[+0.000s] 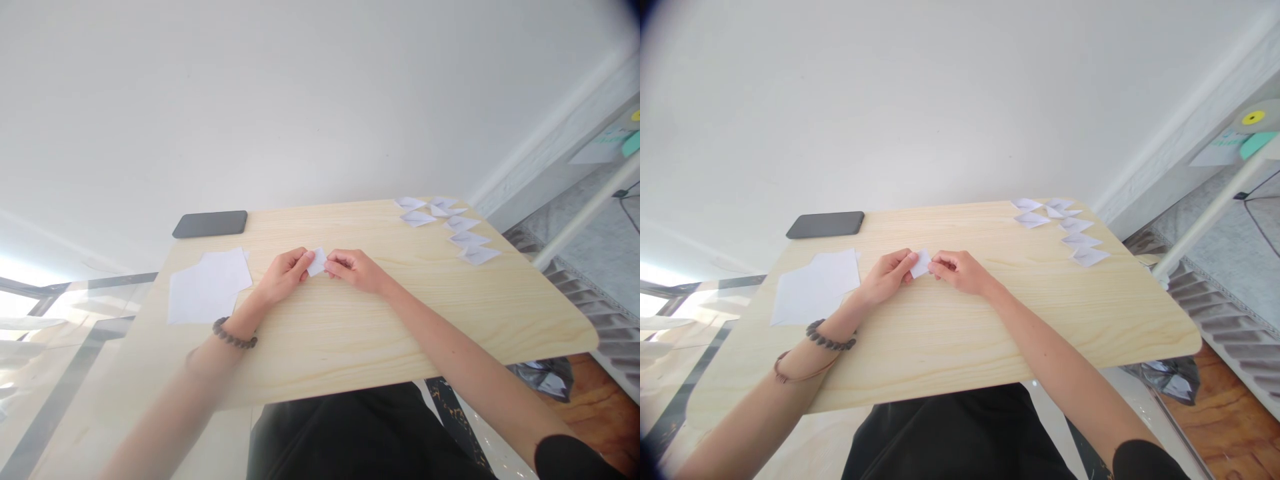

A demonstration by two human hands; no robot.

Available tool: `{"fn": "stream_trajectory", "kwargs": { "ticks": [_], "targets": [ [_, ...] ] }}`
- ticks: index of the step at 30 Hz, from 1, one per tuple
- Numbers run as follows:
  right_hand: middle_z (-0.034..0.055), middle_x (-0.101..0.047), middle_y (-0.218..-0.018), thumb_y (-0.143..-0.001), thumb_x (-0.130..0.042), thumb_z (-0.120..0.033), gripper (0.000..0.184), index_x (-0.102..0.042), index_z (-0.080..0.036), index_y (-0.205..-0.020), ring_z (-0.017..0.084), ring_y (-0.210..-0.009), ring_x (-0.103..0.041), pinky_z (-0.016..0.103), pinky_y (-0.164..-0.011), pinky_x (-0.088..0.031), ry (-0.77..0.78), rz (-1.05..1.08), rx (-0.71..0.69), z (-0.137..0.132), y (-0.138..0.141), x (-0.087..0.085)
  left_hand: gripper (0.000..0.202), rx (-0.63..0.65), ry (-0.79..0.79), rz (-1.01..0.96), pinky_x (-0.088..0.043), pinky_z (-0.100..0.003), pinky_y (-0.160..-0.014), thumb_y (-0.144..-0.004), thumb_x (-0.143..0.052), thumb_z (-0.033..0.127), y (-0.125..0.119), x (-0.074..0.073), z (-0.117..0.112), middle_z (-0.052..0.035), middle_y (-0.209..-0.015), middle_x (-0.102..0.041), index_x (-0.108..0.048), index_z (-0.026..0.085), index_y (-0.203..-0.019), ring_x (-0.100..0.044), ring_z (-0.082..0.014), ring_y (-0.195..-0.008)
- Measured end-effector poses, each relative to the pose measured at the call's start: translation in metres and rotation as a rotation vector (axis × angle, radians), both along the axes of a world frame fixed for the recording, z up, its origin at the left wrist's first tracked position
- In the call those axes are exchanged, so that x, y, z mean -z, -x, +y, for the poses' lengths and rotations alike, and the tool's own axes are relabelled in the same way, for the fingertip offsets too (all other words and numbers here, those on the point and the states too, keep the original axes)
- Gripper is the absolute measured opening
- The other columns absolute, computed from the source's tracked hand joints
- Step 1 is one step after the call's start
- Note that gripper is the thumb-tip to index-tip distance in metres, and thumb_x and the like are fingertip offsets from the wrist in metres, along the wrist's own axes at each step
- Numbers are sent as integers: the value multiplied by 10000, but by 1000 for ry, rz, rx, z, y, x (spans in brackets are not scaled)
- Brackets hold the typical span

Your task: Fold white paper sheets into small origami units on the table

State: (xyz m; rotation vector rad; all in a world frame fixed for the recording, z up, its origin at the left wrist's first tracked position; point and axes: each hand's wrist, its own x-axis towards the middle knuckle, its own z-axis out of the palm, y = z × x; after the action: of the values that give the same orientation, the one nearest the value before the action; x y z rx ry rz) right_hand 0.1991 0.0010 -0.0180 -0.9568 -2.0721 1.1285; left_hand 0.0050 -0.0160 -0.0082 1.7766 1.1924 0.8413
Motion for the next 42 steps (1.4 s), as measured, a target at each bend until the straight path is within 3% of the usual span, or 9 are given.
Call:
{"fn": "stream_trajectory", "kwargs": {
  "ticks": [5, 8, 13, 18, 28, 34, 42],
  "targets": [
    [2, -552, -693, -841, -448, -361, 234, -542, -168, -747, 97, -616, -484, 237, -612, -391, 38, 51, -33, 0, 0, 0, 393, 17, 8, -59, -277, -214, -492, -868, -407, 440, 1, 4, 2, 26, -552, -453, -474, 153, -608, -368, -77, -501],
    [23, -592, -767, -841, -449, -362, 222, -549, -167, -803, 104, -648, -523, 249, -651, -420, 75, 109, -33, 1, 0, 0, 312, 41, 54, -218, -332, -213, -525, -848, -461, 429, -1, 5, 3, 14, -600, -515, -516, 154, -711, -441, -85, -535],
    [23, -596, -745, -839, -449, -365, 228, -538, -164, -778, 102, -619, -529, 253, -634, -426, 108, 139, 15, 2, 0, 1, 255, 106, 295, -622, -424, -259, -618, -847, -471, 406, -1, 3, 7, -18, -715, -556, -498, 161, -781, -543, -126, -643],
    [13, -582, -716, -848, -437, -345, 234, -523, -162, -730, 94, -599, -518, 251, -620, -418, 110, 152, 31, 2, -1, 0, 254, 125, 447, -775, -420, -249, -592, -850, -475, 355, 2, 1, 10, 17, -618, -457, -491, 150, -701, -524, -110, -585],
    [15, -575, -700, -836, -442, -346, 227, -521, -161, -729, 103, -605, -517, 263, -630, -420, 112, 150, 26, 1, 0, 1, 252, 118, 537, -773, -392, -248, -549, -836, -480, 325, 1, -1, 7, 41, -566, -360, -460, 155, -651, -480, -97, -521],
    [21, -577, -699, -830, -446, -361, 234, -522, -160, -739, 109, -622, -523, 262, -632, -422, 121, 136, 26, 0, 0, 1, 266, 119, 496, -691, -401, -260, -578, -818, -500, 353, -2, -2, 5, 32, -586, -388, -461, 150, -650, -483, -102, -556],
    [-5, -543, -628, -822, -467, -343, 228, -520, -161, -695, 101, -601, -506, 245, -609, -402, 99, 126, 16, -1, -1, -3, 244, 131, 384, -569, -391, -241, -584, -842, -485, 358, 0, 7, 7, 25, -609, -490, -473, 158, -703, -506, -94, -581]
  ]
}}
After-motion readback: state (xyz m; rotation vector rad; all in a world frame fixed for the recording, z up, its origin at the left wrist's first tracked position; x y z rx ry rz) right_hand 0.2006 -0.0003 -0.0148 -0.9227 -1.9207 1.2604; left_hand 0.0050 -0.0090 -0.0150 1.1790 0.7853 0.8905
